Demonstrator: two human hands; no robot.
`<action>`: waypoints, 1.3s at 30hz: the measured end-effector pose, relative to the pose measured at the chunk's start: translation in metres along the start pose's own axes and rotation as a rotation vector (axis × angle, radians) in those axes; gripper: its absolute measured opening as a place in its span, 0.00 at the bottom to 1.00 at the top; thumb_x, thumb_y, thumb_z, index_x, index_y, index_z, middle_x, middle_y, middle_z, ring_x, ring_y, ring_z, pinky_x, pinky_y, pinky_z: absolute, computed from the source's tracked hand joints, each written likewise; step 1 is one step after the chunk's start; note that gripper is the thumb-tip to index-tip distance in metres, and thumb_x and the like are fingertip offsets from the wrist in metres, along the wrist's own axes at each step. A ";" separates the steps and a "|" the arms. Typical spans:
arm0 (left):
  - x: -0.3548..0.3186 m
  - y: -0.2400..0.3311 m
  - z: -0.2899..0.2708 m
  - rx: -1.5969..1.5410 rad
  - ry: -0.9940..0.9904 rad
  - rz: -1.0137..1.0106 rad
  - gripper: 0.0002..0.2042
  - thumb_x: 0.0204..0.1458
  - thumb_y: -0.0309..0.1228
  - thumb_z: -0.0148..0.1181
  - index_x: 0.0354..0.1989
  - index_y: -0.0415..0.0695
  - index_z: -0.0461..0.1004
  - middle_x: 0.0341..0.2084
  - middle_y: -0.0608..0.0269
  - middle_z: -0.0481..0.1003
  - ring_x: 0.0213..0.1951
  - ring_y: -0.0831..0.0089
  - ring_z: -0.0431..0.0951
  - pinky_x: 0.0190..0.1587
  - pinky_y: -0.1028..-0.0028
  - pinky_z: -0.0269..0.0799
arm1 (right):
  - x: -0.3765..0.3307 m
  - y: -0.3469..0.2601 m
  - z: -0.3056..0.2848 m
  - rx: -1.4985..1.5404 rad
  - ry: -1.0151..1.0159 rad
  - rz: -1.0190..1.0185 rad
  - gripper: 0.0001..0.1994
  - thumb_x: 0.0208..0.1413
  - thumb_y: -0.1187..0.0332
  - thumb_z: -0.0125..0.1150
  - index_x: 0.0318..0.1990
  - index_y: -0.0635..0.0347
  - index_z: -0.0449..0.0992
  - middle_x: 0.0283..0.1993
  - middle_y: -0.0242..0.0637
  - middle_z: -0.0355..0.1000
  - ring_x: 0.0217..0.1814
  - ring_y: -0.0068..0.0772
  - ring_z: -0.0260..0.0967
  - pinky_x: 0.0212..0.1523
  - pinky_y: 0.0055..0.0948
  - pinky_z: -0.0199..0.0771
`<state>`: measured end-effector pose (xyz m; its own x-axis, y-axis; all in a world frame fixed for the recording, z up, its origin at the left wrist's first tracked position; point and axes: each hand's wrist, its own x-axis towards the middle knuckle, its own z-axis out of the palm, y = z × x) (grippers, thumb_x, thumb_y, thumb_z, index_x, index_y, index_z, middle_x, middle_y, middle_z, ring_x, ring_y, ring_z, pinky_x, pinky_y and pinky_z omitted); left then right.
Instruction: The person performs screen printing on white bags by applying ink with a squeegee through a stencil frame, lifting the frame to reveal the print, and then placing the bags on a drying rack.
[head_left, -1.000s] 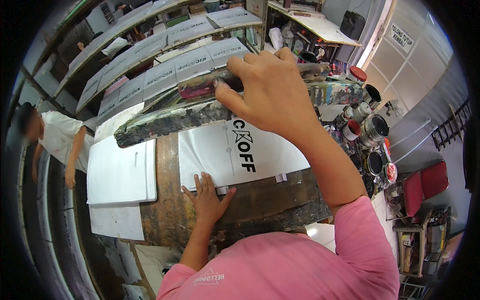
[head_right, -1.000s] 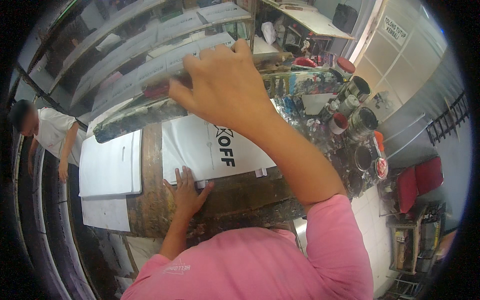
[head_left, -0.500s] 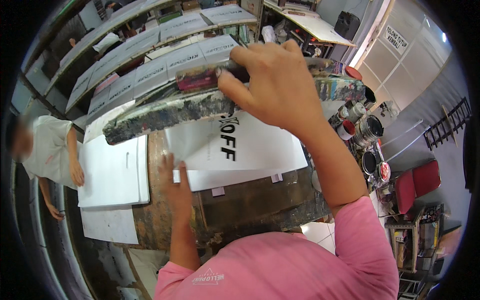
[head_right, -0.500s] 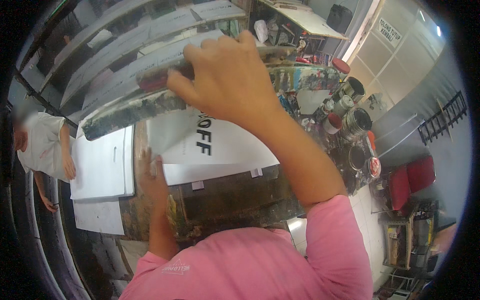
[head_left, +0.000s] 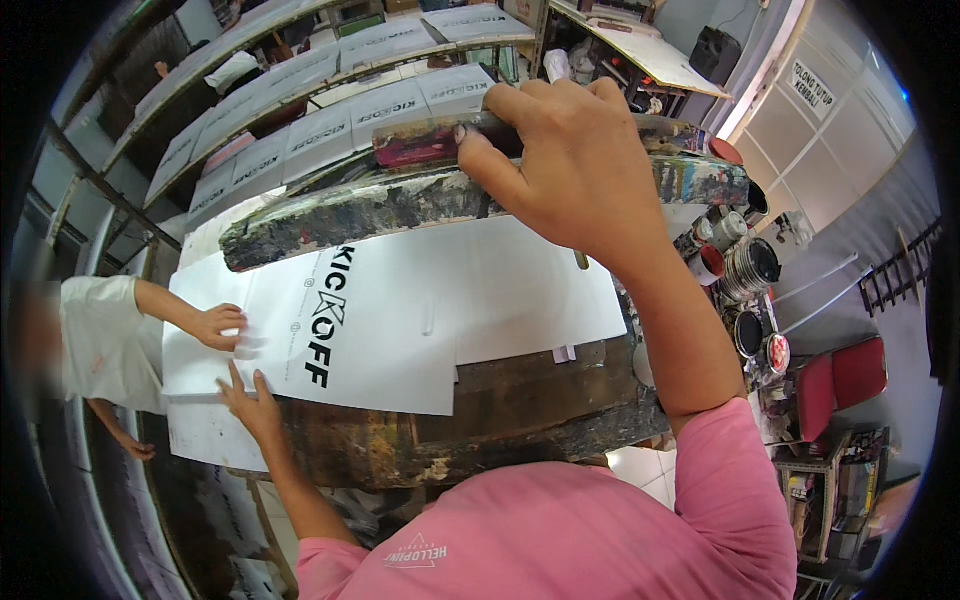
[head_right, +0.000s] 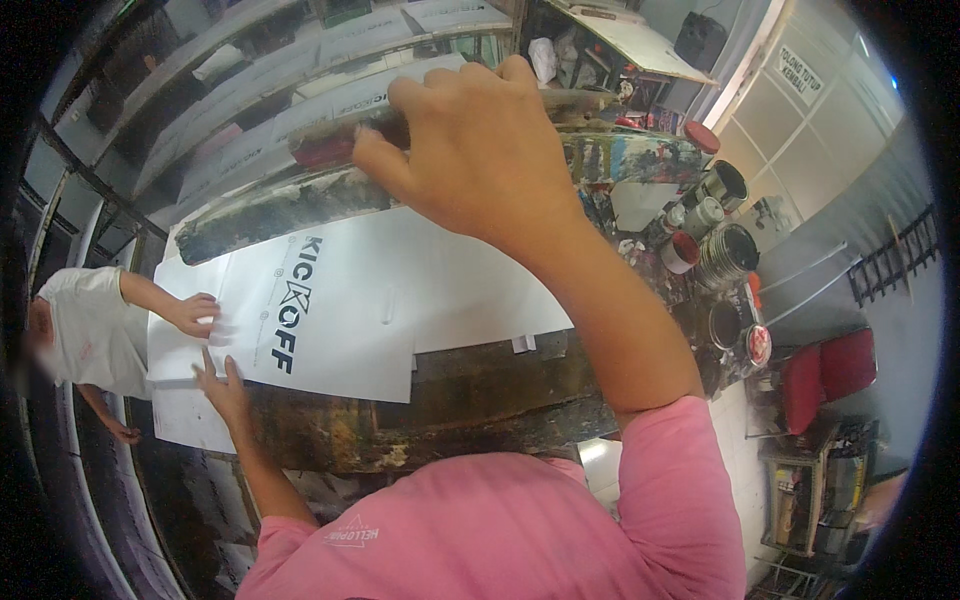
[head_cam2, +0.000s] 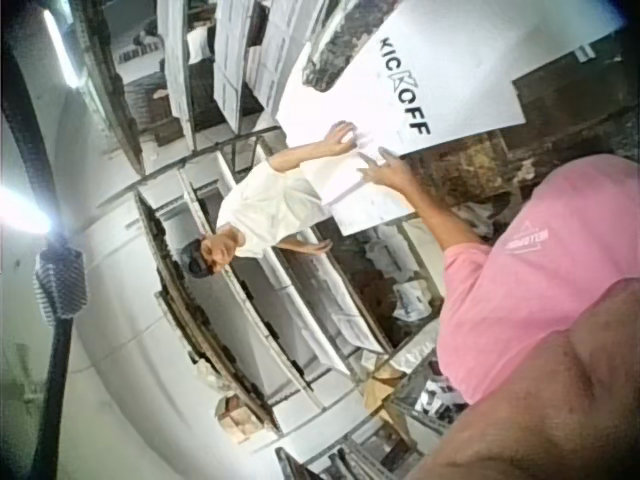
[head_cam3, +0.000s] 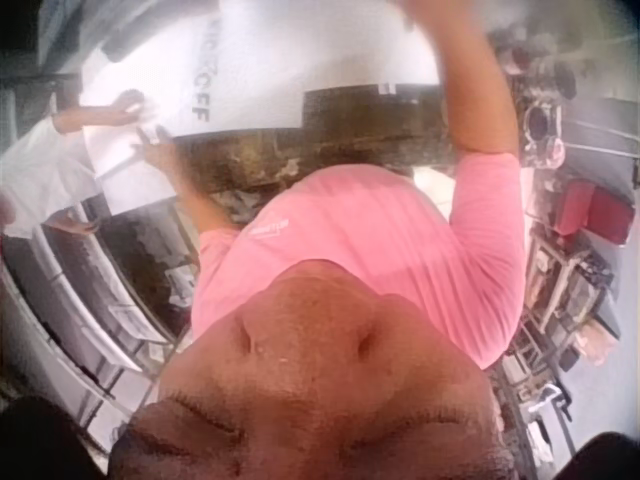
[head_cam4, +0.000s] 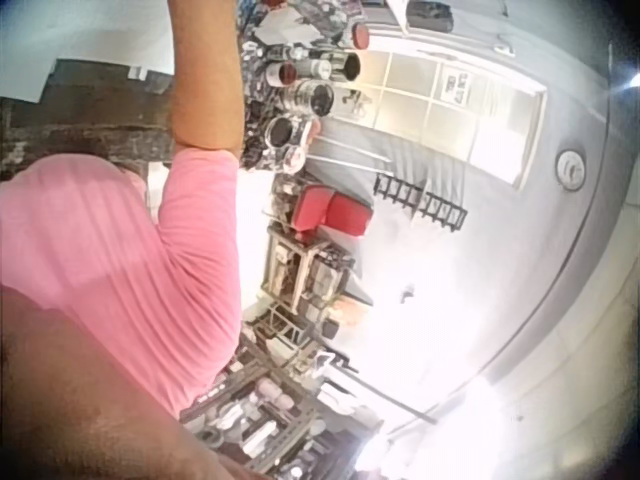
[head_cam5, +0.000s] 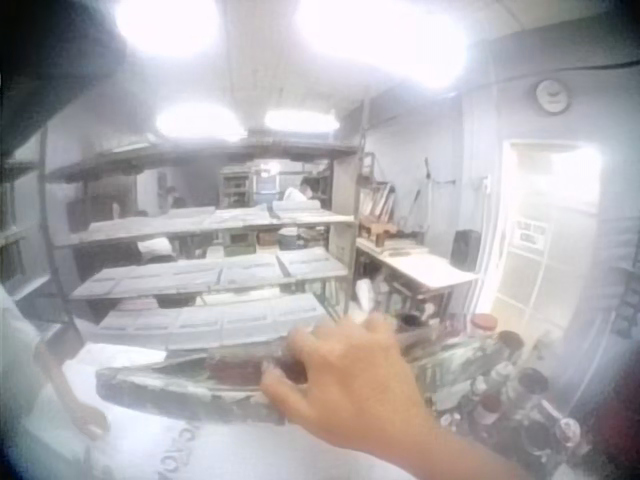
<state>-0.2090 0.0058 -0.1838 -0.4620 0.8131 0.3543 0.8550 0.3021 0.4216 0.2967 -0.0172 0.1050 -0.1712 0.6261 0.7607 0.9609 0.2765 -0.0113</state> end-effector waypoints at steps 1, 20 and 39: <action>-0.003 0.010 -0.004 -0.050 0.096 0.078 0.30 0.66 0.40 0.65 0.76 0.46 0.68 0.74 0.35 0.63 0.79 0.39 0.54 0.79 0.51 0.49 | -0.001 0.000 -0.001 -0.006 -0.012 0.007 0.21 0.61 0.49 0.60 0.34 0.61 0.82 0.33 0.44 0.79 0.40 0.48 0.77 0.49 0.47 0.66; -0.166 0.171 -0.069 -2.027 -1.077 -0.286 0.39 0.62 0.70 0.51 0.62 0.44 0.72 0.52 0.60 0.80 0.63 0.53 0.78 0.73 0.44 0.67 | -0.161 -0.056 0.013 0.033 -0.288 0.018 0.29 0.50 0.53 0.71 0.55 0.62 0.78 0.40 0.39 0.70 0.44 0.44 0.67 0.52 0.47 0.62; -0.224 0.115 -0.005 -1.647 -1.112 -0.786 0.54 0.62 0.78 0.33 0.75 0.34 0.58 0.64 0.38 0.72 0.63 0.46 0.76 0.72 0.46 0.67 | -0.160 0.034 0.120 0.341 -0.524 -0.011 0.22 0.61 0.65 0.69 0.63 0.51 0.78 0.51 0.41 0.80 0.55 0.52 0.75 0.56 0.48 0.73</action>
<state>-0.0086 -0.1441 -0.2102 0.2936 0.8335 -0.4680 -0.6148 0.5395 0.5752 0.3309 -0.0209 -0.0950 -0.3476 0.8723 0.3439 0.8498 0.4481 -0.2778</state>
